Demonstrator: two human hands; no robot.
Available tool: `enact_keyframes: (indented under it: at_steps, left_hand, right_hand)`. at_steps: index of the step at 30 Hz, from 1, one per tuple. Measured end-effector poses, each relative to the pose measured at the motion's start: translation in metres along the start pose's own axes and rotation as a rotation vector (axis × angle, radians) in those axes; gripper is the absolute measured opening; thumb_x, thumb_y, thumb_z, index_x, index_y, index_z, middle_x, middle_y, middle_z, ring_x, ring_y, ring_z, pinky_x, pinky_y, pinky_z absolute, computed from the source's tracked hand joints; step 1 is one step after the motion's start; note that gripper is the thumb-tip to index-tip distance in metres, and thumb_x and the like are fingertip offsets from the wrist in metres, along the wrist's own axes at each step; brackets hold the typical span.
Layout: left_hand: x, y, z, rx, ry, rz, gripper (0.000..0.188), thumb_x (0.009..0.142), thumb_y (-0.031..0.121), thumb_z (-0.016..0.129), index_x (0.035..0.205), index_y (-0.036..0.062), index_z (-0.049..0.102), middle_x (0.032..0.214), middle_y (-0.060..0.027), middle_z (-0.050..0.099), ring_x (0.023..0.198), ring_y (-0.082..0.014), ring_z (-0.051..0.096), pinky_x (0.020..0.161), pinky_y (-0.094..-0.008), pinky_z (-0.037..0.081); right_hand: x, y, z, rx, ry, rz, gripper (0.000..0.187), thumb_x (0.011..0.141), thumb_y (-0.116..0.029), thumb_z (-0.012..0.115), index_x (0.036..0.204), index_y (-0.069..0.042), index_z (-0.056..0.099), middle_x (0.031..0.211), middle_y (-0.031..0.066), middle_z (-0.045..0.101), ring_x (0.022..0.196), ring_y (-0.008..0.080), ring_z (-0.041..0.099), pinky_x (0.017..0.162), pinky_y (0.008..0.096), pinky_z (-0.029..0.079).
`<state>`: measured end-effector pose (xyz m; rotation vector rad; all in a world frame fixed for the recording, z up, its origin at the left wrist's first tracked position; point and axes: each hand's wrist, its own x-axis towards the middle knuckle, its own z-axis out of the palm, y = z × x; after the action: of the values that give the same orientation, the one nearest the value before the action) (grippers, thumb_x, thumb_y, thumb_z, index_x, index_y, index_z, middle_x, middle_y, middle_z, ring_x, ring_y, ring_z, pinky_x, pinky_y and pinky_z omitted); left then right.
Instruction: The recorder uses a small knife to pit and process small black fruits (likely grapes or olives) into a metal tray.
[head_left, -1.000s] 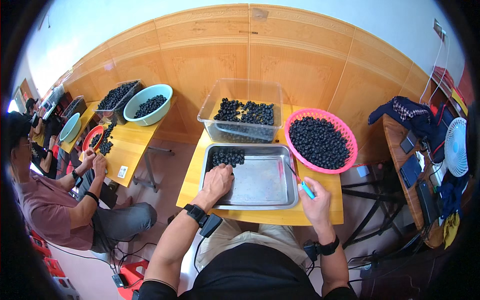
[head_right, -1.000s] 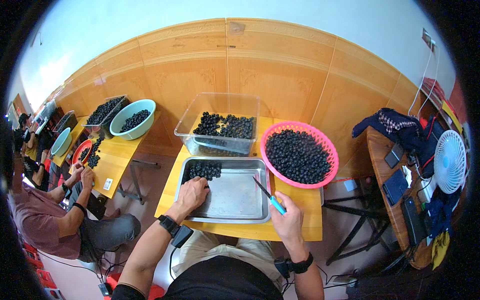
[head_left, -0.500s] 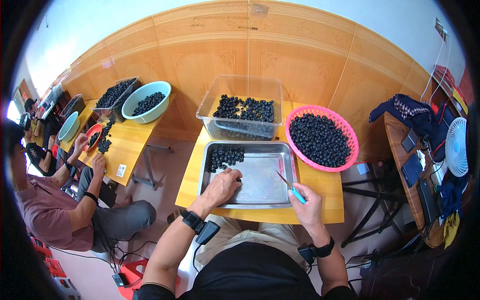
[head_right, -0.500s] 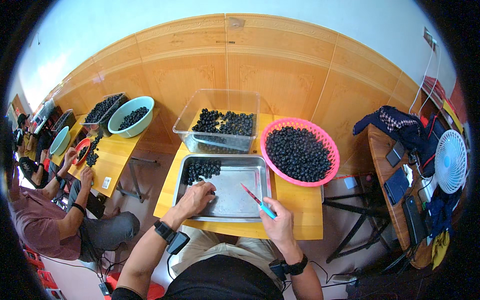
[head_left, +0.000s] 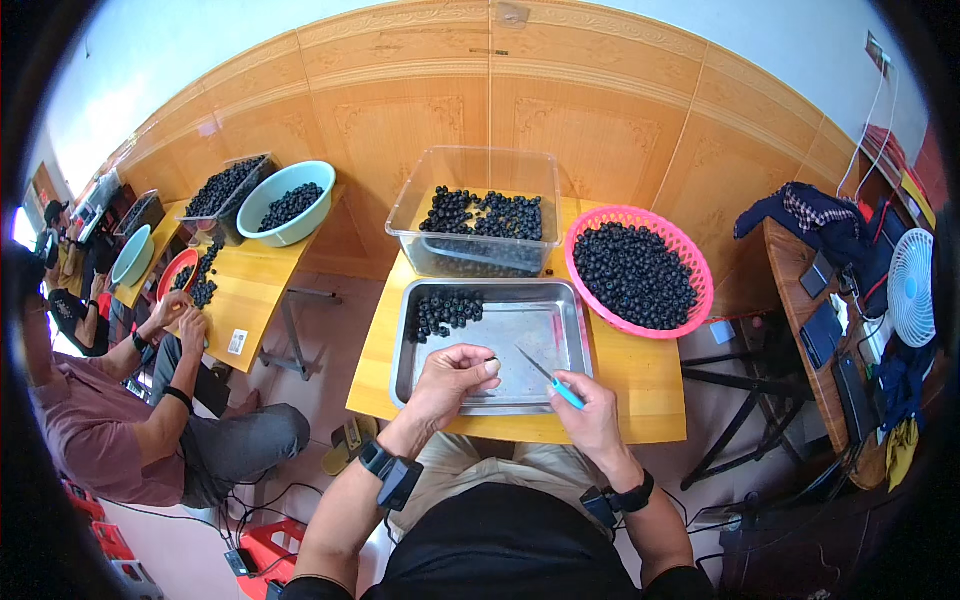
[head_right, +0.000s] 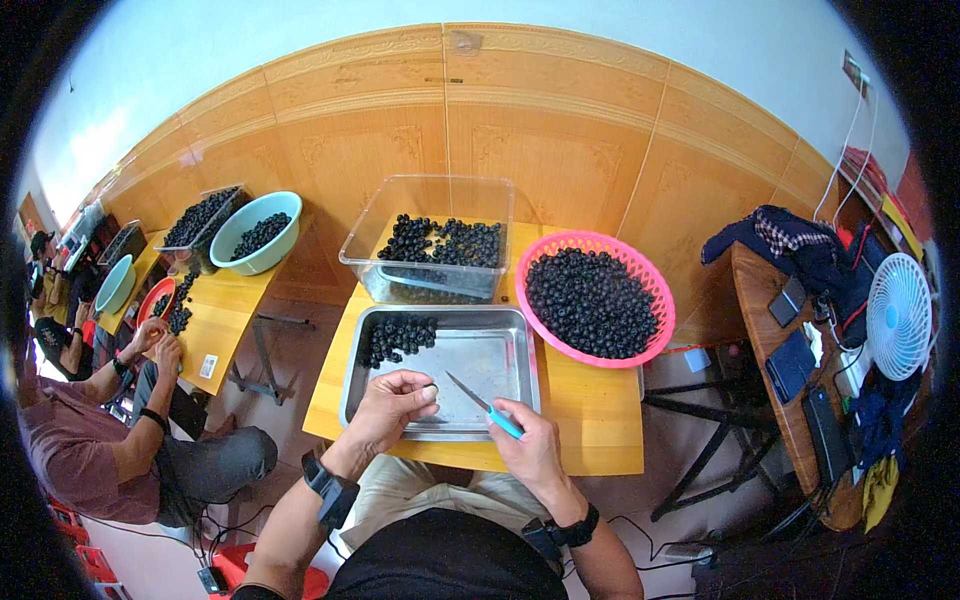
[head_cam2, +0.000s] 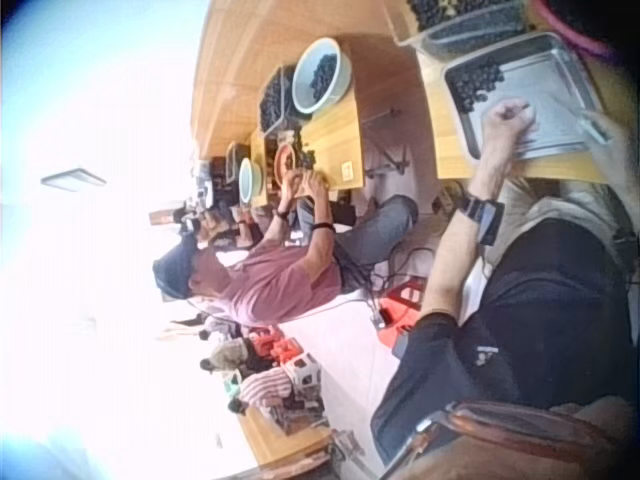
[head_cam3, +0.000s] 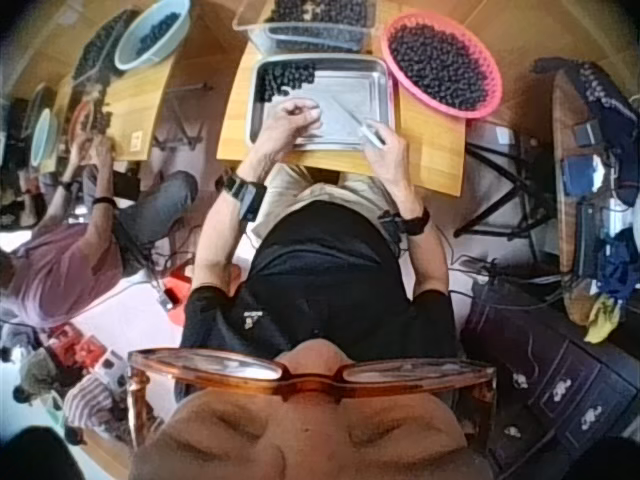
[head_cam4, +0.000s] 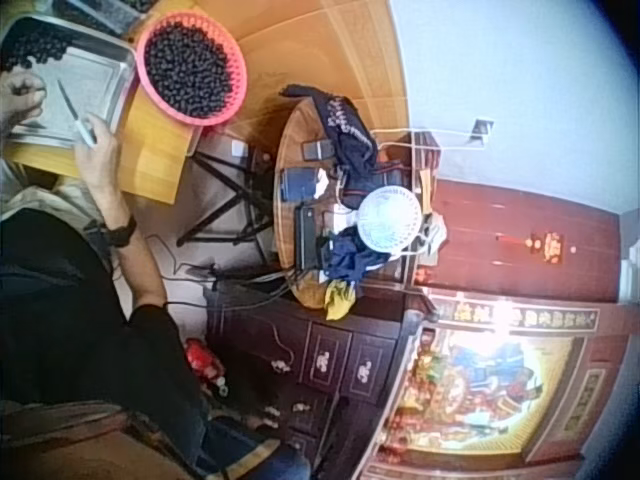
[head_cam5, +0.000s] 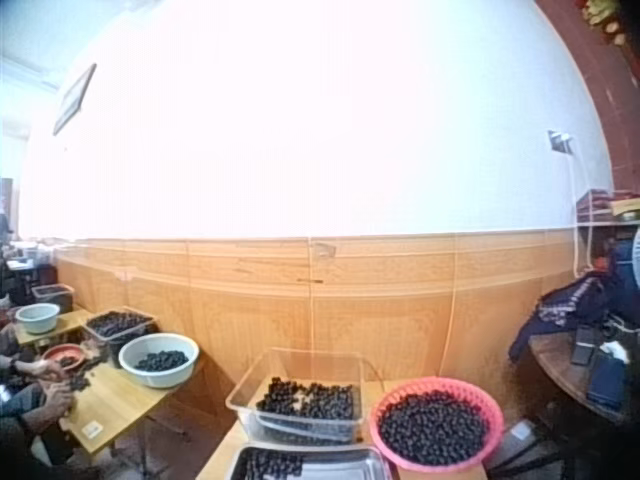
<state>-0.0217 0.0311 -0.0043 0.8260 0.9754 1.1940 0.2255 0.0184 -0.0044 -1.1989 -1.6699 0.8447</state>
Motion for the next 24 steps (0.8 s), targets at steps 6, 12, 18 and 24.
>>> enact_keyframes:
  at_steps: [6, 12, 18, 24]
  left_hand:
    - [-0.018, 0.002, 0.012, -0.372, 0.006, -0.057, 0.015, 0.098, 0.002, 0.068, 0.112, 0.001, 0.07, 0.101, -0.0094, 0.075, 0.088, -0.018, 0.074, 0.083, -0.031, 0.065]
    - [-0.025, -0.004, 0.014, -0.486, -0.108, -0.056, 0.018, 0.099, 0.003, 0.067, 0.116, -0.0006, 0.069, 0.103, -0.0103, 0.074, 0.093, -0.0185, 0.074, 0.088, -0.0311, 0.064]
    - [-0.033, -0.004, 0.021, -0.55, -0.179, -0.045, 0.018, 0.101, 0.005, 0.065, 0.118, 0.0015, 0.068, 0.107, -0.0089, 0.074, 0.094, -0.0174, 0.074, 0.089, -0.0305, 0.064]
    - [-0.038, -0.007, 0.022, -0.569, -0.189, -0.03, 0.017, 0.101, 0.004, 0.064, 0.118, 0.0013, 0.068, 0.107, -0.0085, 0.072, 0.096, -0.0171, 0.073, 0.09, -0.031, 0.064]
  right_hand:
    - [0.0, -0.012, 0.005, 0.016, -0.038, -0.057, 0.03, 0.094, -0.019, 0.076, 0.116, 0.001, 0.072, 0.08, 0.0125, 0.073, 0.071, 0.0146, 0.069, 0.064, 0.03, 0.053]
    - [0.0, -0.027, 0.003, -0.025, -0.081, -0.203, 0.04, 0.098, -0.035, 0.072, 0.116, 0.001, 0.072, 0.089, 0.019, 0.074, 0.079, 0.0318, 0.075, 0.068, 0.037, 0.056]
    - [-0.001, -0.027, 0.005, -0.026, -0.081, -0.335, 0.038, 0.101, -0.031, 0.068, 0.117, 0.003, 0.071, 0.087, 0.018, 0.071, 0.074, 0.0272, 0.07, 0.067, 0.0346, 0.053]
    - [-0.003, -0.035, 0.002, -0.04, -0.102, -0.345, 0.039, 0.099, -0.032, 0.069, 0.116, 0.002, 0.072, 0.078, 0.0161, 0.066, 0.067, 0.0279, 0.066, 0.062, 0.036, 0.049]
